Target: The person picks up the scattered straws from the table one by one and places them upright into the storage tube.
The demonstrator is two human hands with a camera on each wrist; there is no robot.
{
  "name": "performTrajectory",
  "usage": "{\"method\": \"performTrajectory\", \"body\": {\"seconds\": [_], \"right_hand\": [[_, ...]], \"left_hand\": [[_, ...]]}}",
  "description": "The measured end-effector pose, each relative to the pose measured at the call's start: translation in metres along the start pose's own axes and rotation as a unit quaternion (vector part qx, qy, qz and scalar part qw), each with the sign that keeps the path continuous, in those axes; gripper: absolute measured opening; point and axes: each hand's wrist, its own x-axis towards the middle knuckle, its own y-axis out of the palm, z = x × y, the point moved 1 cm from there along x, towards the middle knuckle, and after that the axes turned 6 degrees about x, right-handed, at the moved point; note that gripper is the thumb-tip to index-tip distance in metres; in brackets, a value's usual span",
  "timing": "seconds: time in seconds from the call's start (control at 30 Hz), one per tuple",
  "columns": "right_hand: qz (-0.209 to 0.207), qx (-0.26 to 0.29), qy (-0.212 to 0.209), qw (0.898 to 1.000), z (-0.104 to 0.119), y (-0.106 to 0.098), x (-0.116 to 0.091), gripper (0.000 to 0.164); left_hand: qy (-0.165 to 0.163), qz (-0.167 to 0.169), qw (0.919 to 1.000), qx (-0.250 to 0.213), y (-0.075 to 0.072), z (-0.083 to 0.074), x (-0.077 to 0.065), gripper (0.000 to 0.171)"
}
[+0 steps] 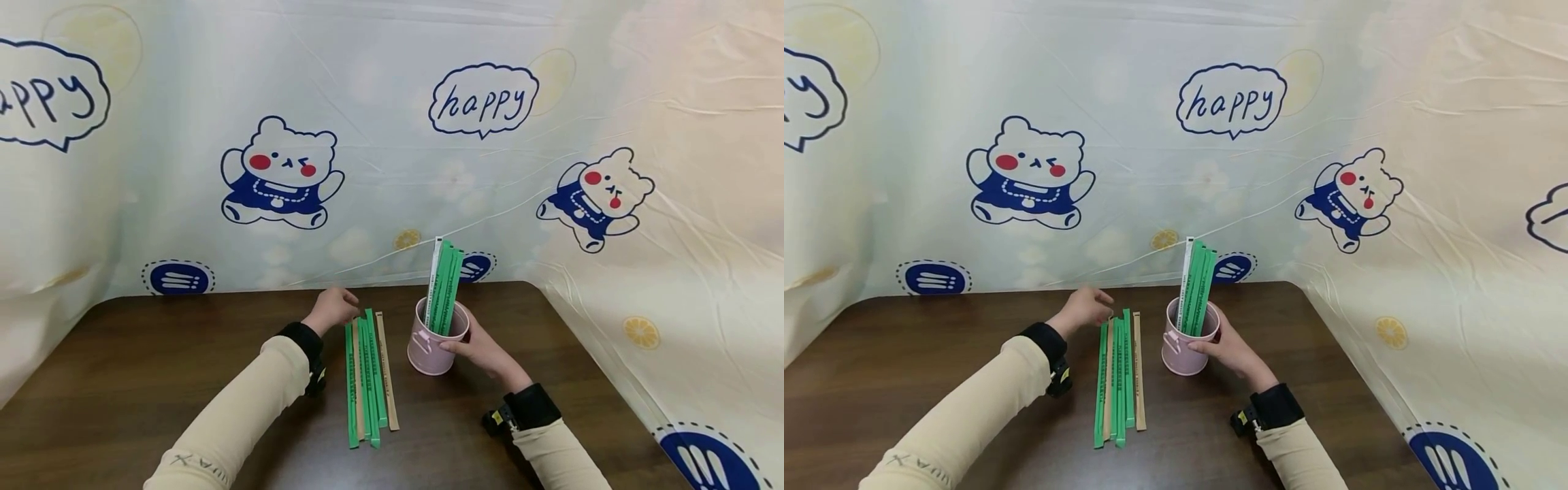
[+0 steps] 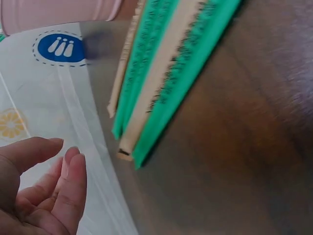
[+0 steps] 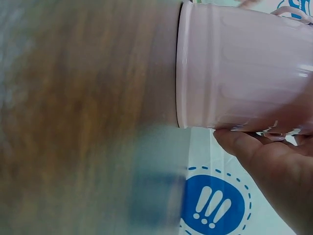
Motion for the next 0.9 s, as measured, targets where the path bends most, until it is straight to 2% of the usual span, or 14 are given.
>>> {"method": "performTrajectory", "body": {"seconds": [0.23, 0.37, 0.47, 0.53, 0.7, 0.9], "right_hand": [[0.0, 0.0, 0.005, 1.0, 0.001, 0.0, -0.001, 0.095], [-0.001, 0.001, 0.001, 1.0, 0.0, 0.0, 0.0, 0.095], [-0.003, 0.002, -0.001, 1.0, 0.0, 0.0, 0.0, 0.095], [-0.003, 0.004, -0.003, 1.0, -0.001, 0.001, 0.0, 0.094], [0.002, 0.006, -0.006, 1.0, -0.001, 0.001, -0.001, 0.095], [0.003, 0.009, -0.013, 1.0, -0.001, 0.0, 0.0, 0.095]], "left_hand": [[-0.026, 0.007, 0.9996, 0.001, 0.009, 0.012, -0.006, 0.029], [-0.043, -0.009, 0.9989, 0.016, 0.015, 0.019, -0.005, 0.015], [-0.047, -0.02, 0.9983, 0.028, 0.021, 0.023, -0.005, 0.038], [-0.044, -0.024, 0.9981, 0.035, 0.024, 0.025, -0.006, 0.049], [-0.039, -0.038, 0.9979, 0.037, 0.029, 0.026, -0.009, 0.052], [-0.039, -0.044, 0.9969, 0.052, 0.033, 0.025, -0.007, 0.054]]}}
